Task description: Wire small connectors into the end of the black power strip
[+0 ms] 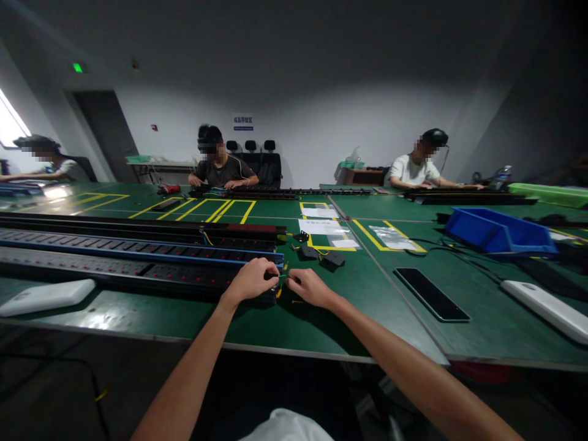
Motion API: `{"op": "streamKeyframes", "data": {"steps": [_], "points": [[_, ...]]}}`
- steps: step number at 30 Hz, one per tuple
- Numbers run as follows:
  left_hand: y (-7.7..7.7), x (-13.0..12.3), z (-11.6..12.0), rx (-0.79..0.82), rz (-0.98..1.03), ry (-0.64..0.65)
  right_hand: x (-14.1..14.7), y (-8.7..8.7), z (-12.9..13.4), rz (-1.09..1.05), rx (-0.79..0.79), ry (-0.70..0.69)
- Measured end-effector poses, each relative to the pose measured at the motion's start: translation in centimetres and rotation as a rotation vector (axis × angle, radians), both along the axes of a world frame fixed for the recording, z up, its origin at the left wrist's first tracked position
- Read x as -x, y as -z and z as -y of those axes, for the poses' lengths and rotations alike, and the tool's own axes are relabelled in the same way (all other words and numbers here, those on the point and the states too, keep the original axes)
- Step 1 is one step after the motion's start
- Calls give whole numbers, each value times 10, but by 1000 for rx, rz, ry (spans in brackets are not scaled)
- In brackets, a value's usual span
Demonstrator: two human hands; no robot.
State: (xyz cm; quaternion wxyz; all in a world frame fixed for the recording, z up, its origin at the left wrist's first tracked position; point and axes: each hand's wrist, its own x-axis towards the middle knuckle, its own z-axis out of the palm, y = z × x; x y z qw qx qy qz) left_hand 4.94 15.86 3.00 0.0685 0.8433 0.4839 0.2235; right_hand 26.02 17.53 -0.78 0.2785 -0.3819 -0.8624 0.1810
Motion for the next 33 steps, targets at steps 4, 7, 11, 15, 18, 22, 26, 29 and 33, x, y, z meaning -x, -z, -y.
{"op": "streamKeyframes", "data": {"steps": [4,7,11,15,18,22,26,29,33], "points": [[-1,0,1,3,3,7,2,0,-4,-40,46,-10],[-1,0,1,3,6,5,2,0,-5,-51,49,-27],[-1,0,1,7,3,-1,1,1,-5,-32,41,-33],[-1,0,0,12,5,-2,0,1,-6,-17,43,-35],[-1,1,0,8,9,-1,0,2,-6,-15,38,-35],[-1,0,0,6,12,-7,-1,4,-7,-23,32,-48],[-1,0,0,11,6,-13,-1,2,-7,-28,57,-75],[-2,1,1,4,0,-13,0,-1,-7,-31,100,-86],[-3,1,0,-5,1,-14,0,-5,-7,-46,173,-119]]}}
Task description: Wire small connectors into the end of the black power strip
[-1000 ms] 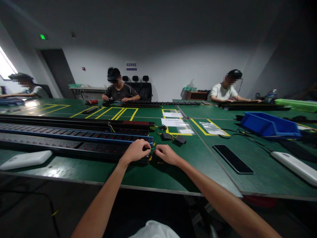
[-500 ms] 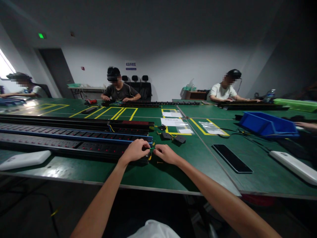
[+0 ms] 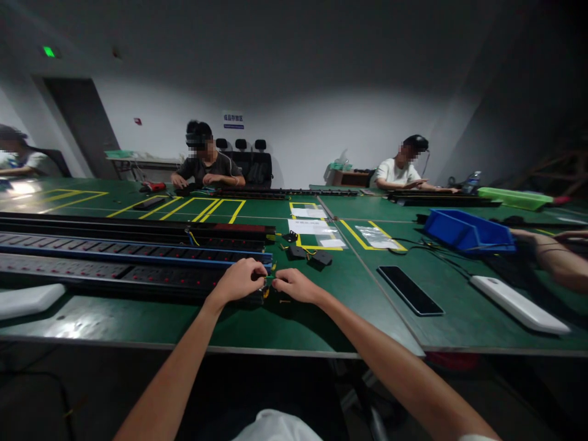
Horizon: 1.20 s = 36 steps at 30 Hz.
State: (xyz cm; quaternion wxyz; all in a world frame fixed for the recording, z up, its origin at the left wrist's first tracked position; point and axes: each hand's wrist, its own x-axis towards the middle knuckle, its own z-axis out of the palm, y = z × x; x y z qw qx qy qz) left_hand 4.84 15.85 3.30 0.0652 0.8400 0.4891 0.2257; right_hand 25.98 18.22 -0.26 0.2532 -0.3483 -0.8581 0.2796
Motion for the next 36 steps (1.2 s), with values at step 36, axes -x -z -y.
{"op": "streamKeyframes", "data": {"steps": [36], "points": [[1,1,-1,8,-19,-29,11,11,-3,-41,-48,18]]}}
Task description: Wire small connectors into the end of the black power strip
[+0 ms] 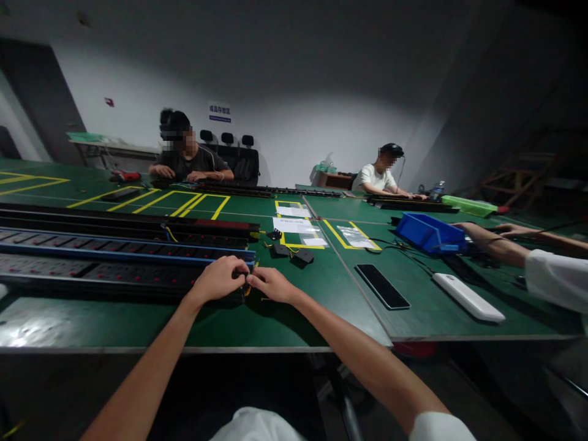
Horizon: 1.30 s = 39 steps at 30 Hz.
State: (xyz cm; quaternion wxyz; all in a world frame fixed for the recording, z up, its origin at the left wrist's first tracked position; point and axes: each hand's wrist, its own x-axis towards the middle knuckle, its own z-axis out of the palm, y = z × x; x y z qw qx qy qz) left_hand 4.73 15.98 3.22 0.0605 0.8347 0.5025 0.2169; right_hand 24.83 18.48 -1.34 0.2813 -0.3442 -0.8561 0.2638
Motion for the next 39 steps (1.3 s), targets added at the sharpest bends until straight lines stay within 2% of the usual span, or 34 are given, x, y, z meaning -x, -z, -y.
{"op": "streamKeyframes", "data": {"steps": [8,13,20,22,25,28,31,39], "points": [[-1,-2,4,-16,7,-19,-2,-1,2,31,-92,5],[0,-1,6,-26,40,4,-1,-4,4,80,-61,12],[1,-1,7,-55,69,22,0,-4,4,24,-25,31],[-3,-4,15,-117,77,-5,0,-4,4,23,-12,19],[-11,-11,34,-314,-13,-107,-1,-5,4,27,-15,5],[-13,-19,55,-353,-92,-116,-2,-6,3,11,6,-14],[-8,-25,66,-327,-142,-153,-3,-7,3,-24,55,-33],[9,-35,66,-289,-159,-259,-8,-6,0,-54,85,3]]}}
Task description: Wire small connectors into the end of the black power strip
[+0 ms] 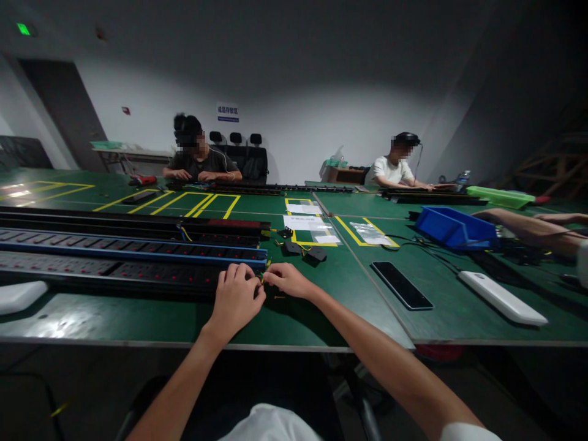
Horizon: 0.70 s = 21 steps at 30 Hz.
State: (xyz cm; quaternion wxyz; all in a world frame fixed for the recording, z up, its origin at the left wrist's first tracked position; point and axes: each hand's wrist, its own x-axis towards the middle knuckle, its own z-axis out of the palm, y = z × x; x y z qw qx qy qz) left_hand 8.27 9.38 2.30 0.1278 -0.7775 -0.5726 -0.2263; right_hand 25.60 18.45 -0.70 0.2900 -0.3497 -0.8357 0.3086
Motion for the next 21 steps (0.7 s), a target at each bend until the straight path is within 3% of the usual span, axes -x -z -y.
{"op": "streamKeyframes", "data": {"steps": [8,21], "points": [[1,-3,-2,23,36,-55,0,1,-3,-46,41,-81],[6,-12,1,-22,54,-121,4,-2,3,7,16,-26]]}}
